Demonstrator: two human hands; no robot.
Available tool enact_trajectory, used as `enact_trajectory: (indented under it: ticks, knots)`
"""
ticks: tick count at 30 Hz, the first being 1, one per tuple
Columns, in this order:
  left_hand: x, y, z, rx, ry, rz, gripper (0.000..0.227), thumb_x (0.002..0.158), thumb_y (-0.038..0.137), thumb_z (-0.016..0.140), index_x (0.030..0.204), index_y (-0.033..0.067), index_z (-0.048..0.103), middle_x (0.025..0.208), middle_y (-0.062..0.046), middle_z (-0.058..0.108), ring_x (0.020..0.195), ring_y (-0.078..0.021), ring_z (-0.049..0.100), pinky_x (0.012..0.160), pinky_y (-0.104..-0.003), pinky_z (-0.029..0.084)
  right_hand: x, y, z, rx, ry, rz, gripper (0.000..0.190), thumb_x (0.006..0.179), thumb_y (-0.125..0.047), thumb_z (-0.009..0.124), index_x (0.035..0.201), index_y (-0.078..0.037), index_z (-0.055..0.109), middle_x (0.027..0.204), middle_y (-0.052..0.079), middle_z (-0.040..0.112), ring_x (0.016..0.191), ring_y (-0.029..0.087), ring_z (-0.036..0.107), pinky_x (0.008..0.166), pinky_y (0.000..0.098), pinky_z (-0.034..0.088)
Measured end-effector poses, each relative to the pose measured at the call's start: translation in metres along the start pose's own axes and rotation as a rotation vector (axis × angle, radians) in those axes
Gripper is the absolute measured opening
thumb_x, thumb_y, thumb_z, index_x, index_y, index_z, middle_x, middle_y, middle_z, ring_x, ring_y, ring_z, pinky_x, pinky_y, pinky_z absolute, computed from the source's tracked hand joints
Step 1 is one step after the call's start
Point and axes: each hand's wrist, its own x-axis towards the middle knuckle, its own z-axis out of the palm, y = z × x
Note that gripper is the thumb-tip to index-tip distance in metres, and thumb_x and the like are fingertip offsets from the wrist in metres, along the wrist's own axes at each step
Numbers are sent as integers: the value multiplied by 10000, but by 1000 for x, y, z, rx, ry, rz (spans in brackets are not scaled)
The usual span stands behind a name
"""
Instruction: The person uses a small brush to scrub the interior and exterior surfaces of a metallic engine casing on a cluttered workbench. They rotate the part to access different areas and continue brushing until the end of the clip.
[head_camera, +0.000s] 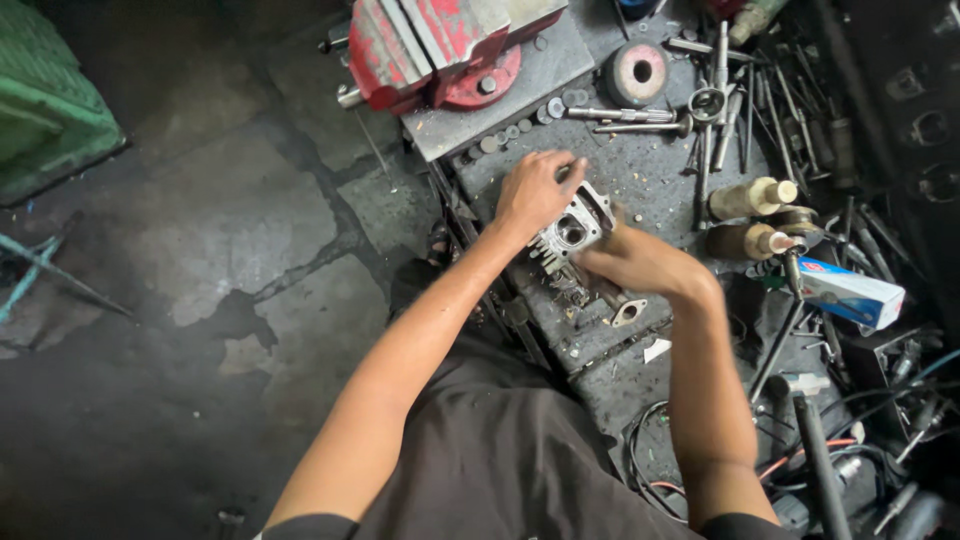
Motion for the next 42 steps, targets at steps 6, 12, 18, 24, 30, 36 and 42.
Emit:
enact_trajectory:
  ticks: [6, 12, 18, 24, 30, 36, 42]
  knots:
    - [-1, -13, 18, 4, 0, 54, 334, 972, 384, 628, 967, 71, 744, 992, -154, 739, 949, -390, 683, 839, -481, 545, -77, 76, 35, 408, 577, -162, 259, 983, -223, 661, 1032, 29, 698, 845, 23, 653, 789, 91, 566, 688, 254, 453]
    - [3, -9, 8, -128, -160, 63, 308, 983, 374, 639, 1053, 83, 711, 1028, -147, 693, 955, -373, 684, 841, -461, 551, -108, 108, 102, 709, 950, -259, 265, 1035, -167, 558, 1169, 21, 690, 922, 47, 658, 835, 112, 575, 762, 246, 449]
    - [-41, 25, 12, -29, -342, 253, 291, 905, 387, 721, 1065, 144, 733, 1058, -124, 650, 1064, -356, 636, 936, -462, 503, -73, 134, 143, 963, 1135, -335, 102, 1008, -82, 625, 1056, 5, 600, 972, 30, 612, 856, 110, 566, 829, 286, 481]
    - [-54, 51, 26, -4, -303, 203, 257, 868, 403, 775, 963, 165, 785, 1004, -107, 654, 1004, -332, 629, 867, -456, 490, -60, 119, 136, 624, 1073, -155, 142, 942, -55, 721, 956, -4, 590, 900, 52, 700, 811, 88, 651, 744, 241, 520]
    - [-57, 51, 25, -33, -274, 175, 251, 870, 412, 783, 919, 166, 784, 915, -56, 654, 944, -294, 634, 854, -433, 508, -61, 93, 121, 381, 1077, -88, 230, 950, -82, 774, 856, 1, 581, 803, 73, 709, 705, 80, 608, 651, 251, 500]
    - [-58, 53, 25, -37, -268, 160, 241, 877, 405, 779, 922, 168, 784, 912, -62, 652, 924, -294, 641, 844, -425, 509, -59, 74, 103, 124, 1107, -107, 196, 887, -87, 804, 857, -27, 619, 771, 103, 649, 689, 220, 626, 651, 347, 493]
    - [-59, 53, 25, -22, -268, 165, 248, 878, 412, 778, 920, 168, 782, 908, -66, 649, 922, -302, 639, 844, -435, 509, -63, 57, 98, -250, 1103, -169, 235, 861, -119, 810, 781, -80, 593, 718, 71, 612, 701, 279, 569, 732, 426, 418]
